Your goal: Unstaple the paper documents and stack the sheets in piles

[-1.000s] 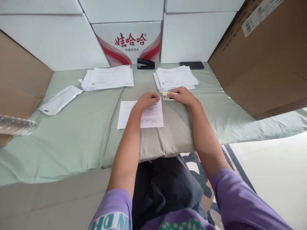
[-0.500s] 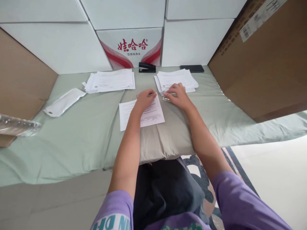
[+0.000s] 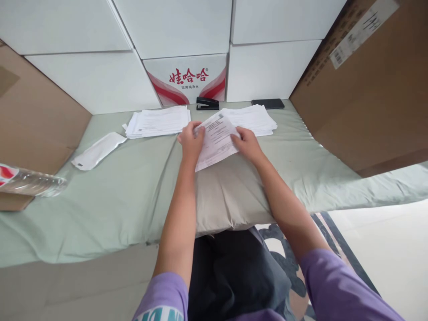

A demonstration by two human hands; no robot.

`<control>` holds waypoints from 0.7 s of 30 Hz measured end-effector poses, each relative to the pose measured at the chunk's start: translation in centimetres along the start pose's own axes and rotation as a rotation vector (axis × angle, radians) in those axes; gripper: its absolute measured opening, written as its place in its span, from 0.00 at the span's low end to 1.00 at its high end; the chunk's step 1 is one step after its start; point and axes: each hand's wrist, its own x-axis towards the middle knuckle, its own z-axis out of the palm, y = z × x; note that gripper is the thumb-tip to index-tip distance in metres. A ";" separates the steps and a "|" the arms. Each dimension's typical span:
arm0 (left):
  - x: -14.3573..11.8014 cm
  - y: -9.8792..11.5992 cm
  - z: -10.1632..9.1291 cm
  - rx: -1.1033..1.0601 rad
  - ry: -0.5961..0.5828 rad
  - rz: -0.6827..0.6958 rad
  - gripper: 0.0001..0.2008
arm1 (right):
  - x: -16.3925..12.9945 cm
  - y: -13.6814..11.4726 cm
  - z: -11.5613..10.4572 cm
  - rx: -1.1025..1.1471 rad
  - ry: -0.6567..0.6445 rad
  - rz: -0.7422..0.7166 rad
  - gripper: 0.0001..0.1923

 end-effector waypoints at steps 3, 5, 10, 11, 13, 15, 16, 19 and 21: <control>0.6 -1.4 -0.3 -0.023 0.150 -0.107 0.11 | 1.0 2.3 -1.9 0.212 0.160 0.163 0.21; 1.1 -2.4 -0.1 -0.121 0.069 -0.151 0.11 | 1.6 3.8 -3.0 0.305 0.217 0.220 0.24; 1.2 -3.4 1.7 -0.236 -0.140 -0.198 0.15 | 2.3 5.4 -3.7 0.402 0.283 0.257 0.24; 1.0 -3.4 2.0 -0.214 -0.147 -0.182 0.15 | 2.3 5.3 -3.7 0.396 0.313 0.259 0.25; 0.6 -3.4 2.4 -0.149 -0.145 -0.129 0.14 | 2.1 4.7 -3.8 0.332 0.427 0.249 0.27; 0.3 -3.4 2.6 -0.061 -0.139 -0.086 0.13 | 1.5 3.9 -4.3 0.169 0.610 0.213 0.29; 0.1 -3.2 2.6 -0.014 -0.141 -0.079 0.12 | 1.0 3.5 -4.7 0.058 0.708 0.179 0.29; -0.1 -2.8 2.6 0.114 -0.163 -0.084 0.12 | 0.2 2.3 -6.0 -0.239 0.878 0.039 0.30; -0.1 -2.5 2.7 0.169 -0.186 -0.085 0.12 | 0.7 1.5 -6.3 -0.342 0.808 -0.041 0.29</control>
